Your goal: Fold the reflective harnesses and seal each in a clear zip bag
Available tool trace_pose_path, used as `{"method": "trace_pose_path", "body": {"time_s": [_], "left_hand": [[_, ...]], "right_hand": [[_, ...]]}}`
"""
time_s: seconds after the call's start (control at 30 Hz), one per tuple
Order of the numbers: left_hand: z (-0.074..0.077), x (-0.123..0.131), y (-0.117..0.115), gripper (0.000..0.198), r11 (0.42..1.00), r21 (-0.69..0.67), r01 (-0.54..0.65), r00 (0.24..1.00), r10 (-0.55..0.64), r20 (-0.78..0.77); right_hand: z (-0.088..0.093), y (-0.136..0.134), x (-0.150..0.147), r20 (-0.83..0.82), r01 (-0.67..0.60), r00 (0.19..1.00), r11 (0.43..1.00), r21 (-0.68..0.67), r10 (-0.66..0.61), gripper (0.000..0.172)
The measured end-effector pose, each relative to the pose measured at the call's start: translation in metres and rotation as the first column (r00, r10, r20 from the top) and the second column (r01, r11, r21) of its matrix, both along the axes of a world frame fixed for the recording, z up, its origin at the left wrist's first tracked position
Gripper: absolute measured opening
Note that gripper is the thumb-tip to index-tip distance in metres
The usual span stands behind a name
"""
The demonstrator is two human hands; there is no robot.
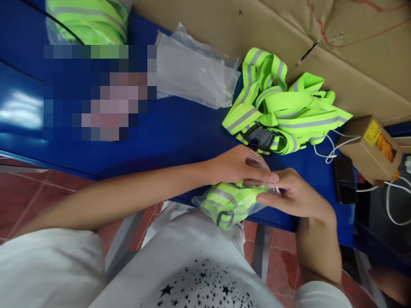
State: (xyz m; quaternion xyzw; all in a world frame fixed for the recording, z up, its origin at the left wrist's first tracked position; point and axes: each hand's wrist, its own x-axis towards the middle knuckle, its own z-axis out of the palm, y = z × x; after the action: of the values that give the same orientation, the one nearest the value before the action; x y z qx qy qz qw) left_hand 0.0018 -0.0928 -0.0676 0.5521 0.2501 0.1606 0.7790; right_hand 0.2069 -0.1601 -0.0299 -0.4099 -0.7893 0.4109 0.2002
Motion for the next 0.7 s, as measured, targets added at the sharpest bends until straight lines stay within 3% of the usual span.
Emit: {"method": "trace_pose_path", "body": {"time_s": [0.1,0.23,0.3,0.47,0.6,0.7], "left_hand": [[-0.005,0.004,0.000,0.034,0.992,-0.072,-0.102,0.995,0.102,0.002],[0.000,0.001,0.008,0.036,0.980,-0.122,-0.159,0.985,0.165,0.041],[0.003,-0.003,0.013,0.037,0.978,-0.117,-0.175,0.984,0.178,0.019],[-0.002,-0.005,0.015,0.038,0.968,-0.052,-0.244,0.970,0.243,-0.029],[-0.006,-0.001,0.006,0.040,0.939,-0.072,-0.337,0.941,0.336,-0.033],[-0.006,0.000,0.006,0.040,0.931,-0.042,-0.362,0.931,0.359,-0.069]], "right_hand": [[-0.006,0.006,0.001,-0.084,0.014,0.996,1.000,-0.008,-0.014,0.019],[-0.001,0.007,0.020,-0.172,0.247,0.957,0.967,0.064,-0.233,0.014],[0.004,0.006,0.027,-0.162,0.291,0.946,0.956,0.033,-0.282,0.016],[0.002,0.007,0.028,-0.076,0.154,0.985,0.988,-0.034,-0.156,0.032],[-0.006,0.012,0.019,-0.061,-0.010,0.998,0.996,-0.090,0.005,0.033],[-0.013,0.014,0.010,-0.079,-0.013,0.997,0.991,-0.131,0.003,0.032]]}}
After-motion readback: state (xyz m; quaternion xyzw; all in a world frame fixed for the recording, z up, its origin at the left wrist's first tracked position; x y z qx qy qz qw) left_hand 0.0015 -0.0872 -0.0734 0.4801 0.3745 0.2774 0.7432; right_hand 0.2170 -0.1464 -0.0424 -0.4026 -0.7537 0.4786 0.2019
